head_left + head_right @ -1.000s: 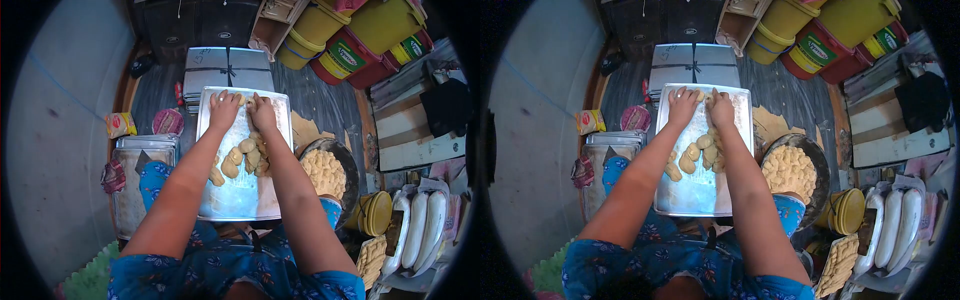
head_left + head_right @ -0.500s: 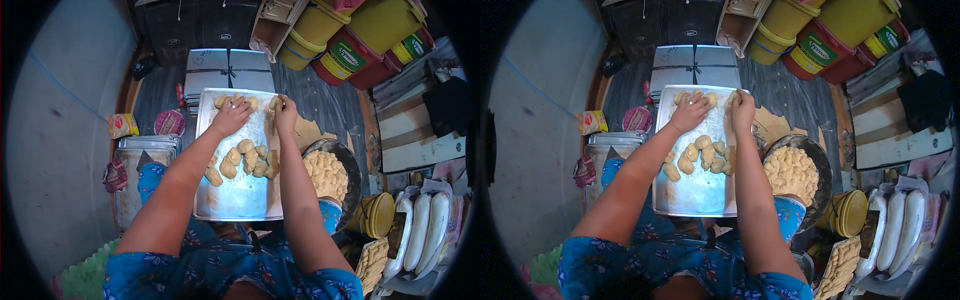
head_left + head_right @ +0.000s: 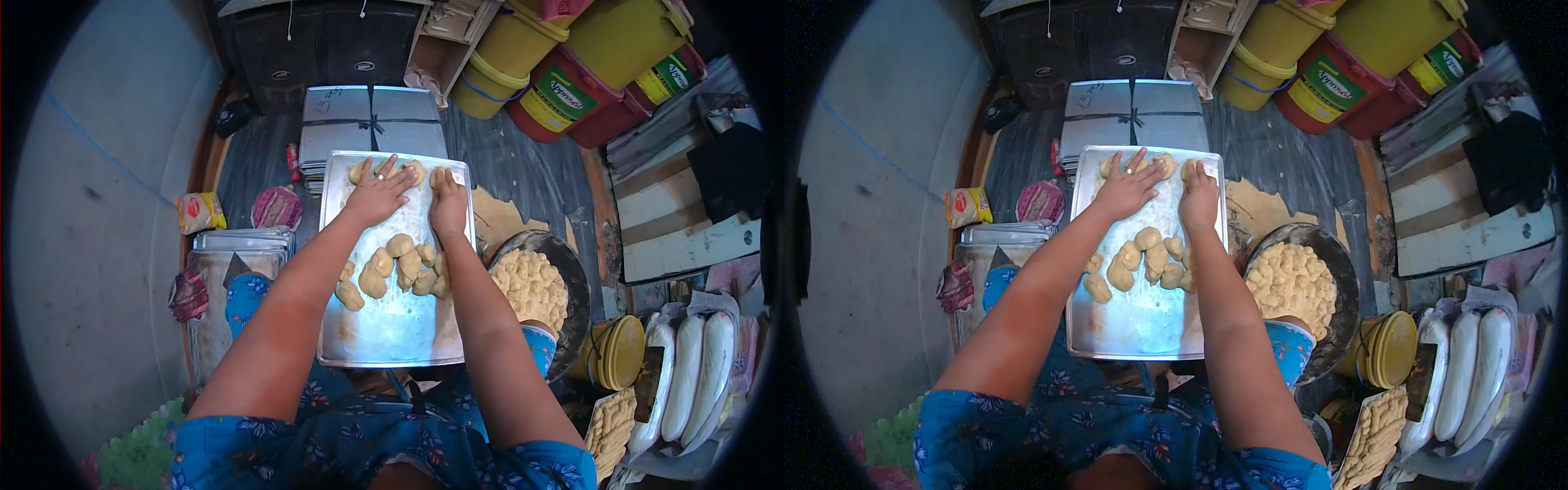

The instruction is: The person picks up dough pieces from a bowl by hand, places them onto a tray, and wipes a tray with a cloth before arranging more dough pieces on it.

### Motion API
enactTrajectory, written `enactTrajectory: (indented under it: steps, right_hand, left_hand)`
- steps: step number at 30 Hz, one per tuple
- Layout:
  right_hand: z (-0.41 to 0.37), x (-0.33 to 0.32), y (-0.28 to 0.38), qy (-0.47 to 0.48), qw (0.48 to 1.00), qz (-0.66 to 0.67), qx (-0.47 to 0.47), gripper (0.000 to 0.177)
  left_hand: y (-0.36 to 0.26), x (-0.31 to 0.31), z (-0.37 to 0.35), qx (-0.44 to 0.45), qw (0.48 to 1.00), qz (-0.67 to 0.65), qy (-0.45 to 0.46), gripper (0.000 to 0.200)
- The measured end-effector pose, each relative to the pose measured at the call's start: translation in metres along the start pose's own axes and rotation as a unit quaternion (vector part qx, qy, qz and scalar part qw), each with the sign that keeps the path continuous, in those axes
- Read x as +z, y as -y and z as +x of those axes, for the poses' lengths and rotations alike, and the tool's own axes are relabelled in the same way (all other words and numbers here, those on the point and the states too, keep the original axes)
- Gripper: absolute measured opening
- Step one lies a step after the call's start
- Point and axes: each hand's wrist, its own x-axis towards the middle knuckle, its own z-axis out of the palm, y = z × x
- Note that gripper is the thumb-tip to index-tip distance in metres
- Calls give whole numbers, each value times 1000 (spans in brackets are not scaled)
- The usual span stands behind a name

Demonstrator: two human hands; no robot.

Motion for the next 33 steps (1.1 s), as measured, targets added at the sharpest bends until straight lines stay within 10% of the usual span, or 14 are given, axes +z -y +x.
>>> enactTrajectory:
  steps: [17,23,33]
  right_hand:
    - [-5,-10,14,-6,998,-54,21,48]
    - [-5,-8,13,-26,998,-62,21,47]
    - [-4,-10,14,-10,997,-65,40,50]
  left_hand:
    - [-23,14,17,-8,997,24,-71,40]
    - [-19,-16,-1,-223,966,12,-129,42]
    - [2,4,1,-221,968,26,-113,45]
